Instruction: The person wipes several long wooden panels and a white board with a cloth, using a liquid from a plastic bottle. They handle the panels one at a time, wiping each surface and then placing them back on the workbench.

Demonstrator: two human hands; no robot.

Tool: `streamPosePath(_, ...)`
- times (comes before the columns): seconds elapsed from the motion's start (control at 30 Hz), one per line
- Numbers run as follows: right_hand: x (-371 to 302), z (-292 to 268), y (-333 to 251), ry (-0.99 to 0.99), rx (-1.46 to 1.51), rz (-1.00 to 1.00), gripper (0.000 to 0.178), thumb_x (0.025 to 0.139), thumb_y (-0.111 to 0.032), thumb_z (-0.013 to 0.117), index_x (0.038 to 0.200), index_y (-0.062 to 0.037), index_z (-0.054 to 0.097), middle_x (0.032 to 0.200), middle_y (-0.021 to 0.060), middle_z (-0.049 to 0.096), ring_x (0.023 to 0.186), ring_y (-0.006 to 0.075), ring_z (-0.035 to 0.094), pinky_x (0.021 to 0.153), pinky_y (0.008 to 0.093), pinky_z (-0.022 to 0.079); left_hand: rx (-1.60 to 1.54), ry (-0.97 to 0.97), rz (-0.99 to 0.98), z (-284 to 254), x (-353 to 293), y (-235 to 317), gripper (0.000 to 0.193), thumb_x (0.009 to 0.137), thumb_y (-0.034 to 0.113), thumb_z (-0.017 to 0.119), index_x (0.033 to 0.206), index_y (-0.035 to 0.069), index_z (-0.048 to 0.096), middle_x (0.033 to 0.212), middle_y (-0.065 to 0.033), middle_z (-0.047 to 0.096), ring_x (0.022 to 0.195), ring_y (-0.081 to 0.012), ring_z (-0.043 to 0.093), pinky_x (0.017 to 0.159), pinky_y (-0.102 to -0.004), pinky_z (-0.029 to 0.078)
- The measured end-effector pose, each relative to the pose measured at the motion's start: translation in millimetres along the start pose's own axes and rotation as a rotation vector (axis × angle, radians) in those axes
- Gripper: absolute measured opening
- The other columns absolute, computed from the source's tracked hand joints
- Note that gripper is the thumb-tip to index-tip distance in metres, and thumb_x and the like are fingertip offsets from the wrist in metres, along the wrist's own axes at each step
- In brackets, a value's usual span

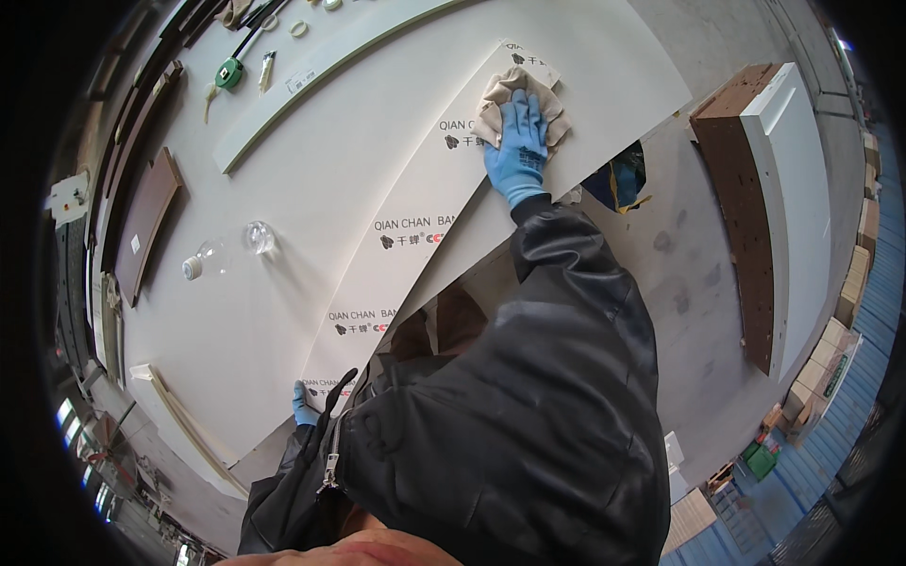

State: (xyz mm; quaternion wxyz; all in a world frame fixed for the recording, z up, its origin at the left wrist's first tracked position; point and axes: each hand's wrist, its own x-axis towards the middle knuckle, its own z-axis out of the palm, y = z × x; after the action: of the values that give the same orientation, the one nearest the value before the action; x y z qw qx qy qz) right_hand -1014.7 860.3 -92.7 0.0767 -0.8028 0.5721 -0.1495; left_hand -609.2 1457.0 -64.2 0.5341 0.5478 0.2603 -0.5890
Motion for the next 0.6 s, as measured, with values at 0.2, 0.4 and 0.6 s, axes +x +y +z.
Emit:
streamPosePath(0.2, 100, -10, 71, 0.126, 0.035, 0.169, 0.067, 0.094, -0.032, 0.067, 0.149, 0.0020, 0.049, 0.153, 0.0256, 0.051, 0.142, 0.0418, 0.049, 0.121, 0.0445, 0.038, 0.015, 0.064, 0.043, -5, 1, 2, 0.064, 0.097, 0.052, 0.068, 0.143, 0.008, 0.060, 0.140, -0.0140, 0.066, 0.124, -0.0373, 0.063, 0.109, -0.0565, 0.050)
streamPosePath(0.4, 74, 9, 51, 0.255, -0.065, 0.045, 0.079, 0.093, -0.041, 0.067, 0.153, 0.0037, 0.043, 0.161, 0.0244, 0.042, 0.150, 0.0411, 0.038, 0.127, 0.0523, 0.023, -0.065, 0.047, -0.012, -27, 13, -3, 0.060, 0.096, 0.050, 0.071, 0.138, 0.008, 0.063, 0.135, -0.0120, 0.068, 0.122, -0.0342, 0.065, 0.107, -0.0550, 0.051)
streamPosePath(0.6, -49, -20, -91, -0.255, 0.145, -0.043, 0.088, 0.086, -0.040, 0.076, 0.154, 0.0050, 0.042, 0.165, 0.0248, 0.036, 0.154, 0.0427, 0.033, 0.129, 0.0521, 0.023, -0.091, 0.102, -0.073, -26, 14, -1, 0.060, 0.096, 0.050, 0.070, 0.138, 0.009, 0.064, 0.138, -0.0125, 0.067, 0.123, -0.0361, 0.064, 0.108, -0.0552, 0.051)
